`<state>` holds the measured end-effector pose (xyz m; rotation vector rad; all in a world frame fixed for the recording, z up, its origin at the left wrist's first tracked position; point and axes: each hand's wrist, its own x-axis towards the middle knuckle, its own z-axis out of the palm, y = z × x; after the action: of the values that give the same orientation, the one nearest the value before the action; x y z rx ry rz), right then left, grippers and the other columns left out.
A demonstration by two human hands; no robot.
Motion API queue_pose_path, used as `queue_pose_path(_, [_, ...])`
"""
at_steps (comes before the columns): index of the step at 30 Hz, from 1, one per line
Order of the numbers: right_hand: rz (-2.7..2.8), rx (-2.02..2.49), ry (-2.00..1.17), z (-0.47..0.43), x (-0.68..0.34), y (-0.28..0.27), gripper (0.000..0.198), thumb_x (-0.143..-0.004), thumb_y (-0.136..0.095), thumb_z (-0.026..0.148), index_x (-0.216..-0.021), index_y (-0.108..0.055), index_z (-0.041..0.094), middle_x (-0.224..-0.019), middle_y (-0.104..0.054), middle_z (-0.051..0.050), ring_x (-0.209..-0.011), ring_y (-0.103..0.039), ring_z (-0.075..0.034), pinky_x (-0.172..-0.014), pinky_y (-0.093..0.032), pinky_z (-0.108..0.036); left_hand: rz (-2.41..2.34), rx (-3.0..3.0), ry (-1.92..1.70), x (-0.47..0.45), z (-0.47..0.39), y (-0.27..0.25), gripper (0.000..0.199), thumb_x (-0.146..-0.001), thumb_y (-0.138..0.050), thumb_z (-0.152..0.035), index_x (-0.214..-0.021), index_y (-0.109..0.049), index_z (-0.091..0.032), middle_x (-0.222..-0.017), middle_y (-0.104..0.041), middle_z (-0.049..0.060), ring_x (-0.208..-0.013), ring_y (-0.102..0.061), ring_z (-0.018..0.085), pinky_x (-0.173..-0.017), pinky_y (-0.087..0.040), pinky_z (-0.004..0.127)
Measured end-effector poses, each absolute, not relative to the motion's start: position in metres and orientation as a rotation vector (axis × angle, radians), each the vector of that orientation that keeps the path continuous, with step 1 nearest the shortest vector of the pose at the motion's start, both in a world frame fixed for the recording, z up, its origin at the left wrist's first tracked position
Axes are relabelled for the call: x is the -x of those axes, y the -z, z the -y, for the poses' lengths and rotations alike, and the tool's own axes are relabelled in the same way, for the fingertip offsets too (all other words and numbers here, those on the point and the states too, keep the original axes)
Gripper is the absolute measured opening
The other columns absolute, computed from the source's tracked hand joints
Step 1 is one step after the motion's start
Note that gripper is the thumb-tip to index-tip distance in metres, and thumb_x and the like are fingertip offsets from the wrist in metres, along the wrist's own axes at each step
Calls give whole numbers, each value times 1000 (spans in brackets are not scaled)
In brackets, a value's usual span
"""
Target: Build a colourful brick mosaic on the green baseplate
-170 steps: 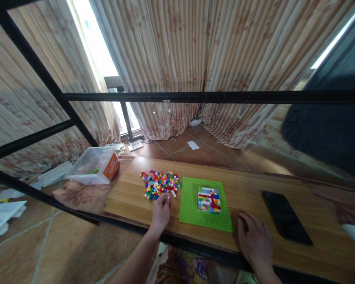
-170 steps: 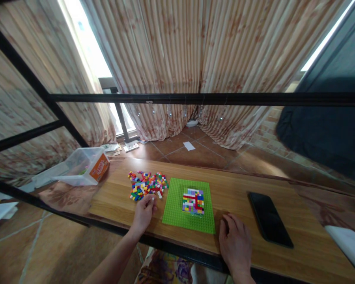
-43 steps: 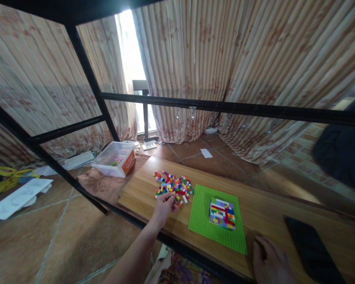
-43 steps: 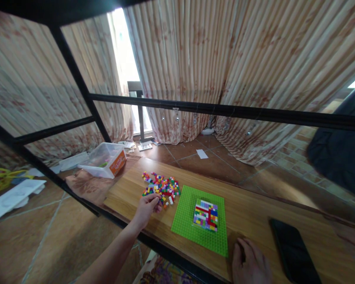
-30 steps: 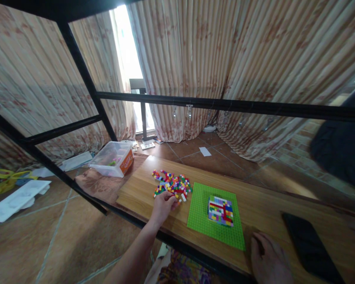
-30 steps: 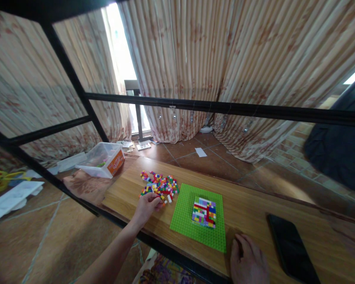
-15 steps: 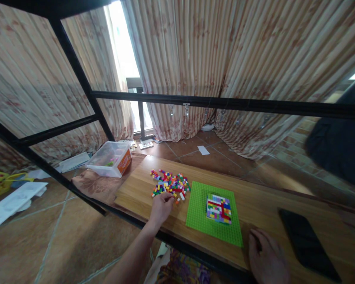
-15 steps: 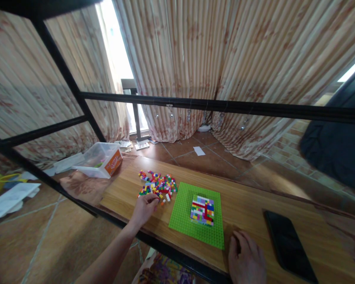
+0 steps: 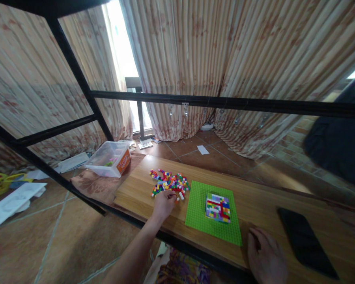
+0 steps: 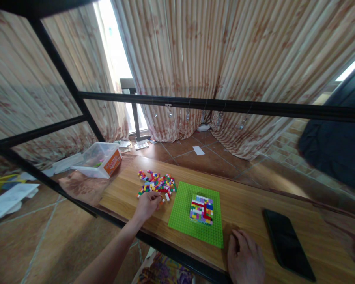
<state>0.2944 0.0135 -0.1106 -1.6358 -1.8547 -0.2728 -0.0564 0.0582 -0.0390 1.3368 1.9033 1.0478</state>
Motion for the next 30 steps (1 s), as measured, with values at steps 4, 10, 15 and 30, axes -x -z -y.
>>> queue_pose_path(4, [1858,1642,250,-14,-295,113,41,-94,-37,42,-100,-66,13,-107,-68,-17,-103,-60,-30,-90,-45,-44,-1962,-1430,-953,56,-63,33,21,-79,-57,-16,-69,-75,-21,-55,-65,1,-62,-61,15,-60,-38,23])
queue_pose_path(10, [1862,1658,285,-14,-294,113,42,-94,-37,42,-101,-66,12,-107,-68,-17,-101,-60,-30,-90,-45,-44,-2058,-1530,-844,51,-65,31,15,-81,-62,-20,-80,-77,-21,-74,-73,6,-72,-64,18,-67,-38,25])
queue_pose_path(15, [1852,1667,286,-14,-294,112,43,-94,-37,43,-100,-66,13,-107,-69,-16,-100,-60,-30,-90,-45,-44,-2118,-1535,-804,49,-65,35,17,-80,-67,-26,-94,-76,-21,-76,-73,7,-73,-65,20,-68,-38,26])
queue_pose_path(30, [1856,1661,305,-15,-296,115,45,-94,-36,44,-101,-66,12,-106,-68,-17,-98,-60,-30,-88,-47,-45,-2110,-1622,-818,51,-62,36,27,-91,-49,-18,-83,-74,-21,-79,-73,8,-77,-66,20,-69,-38,25])
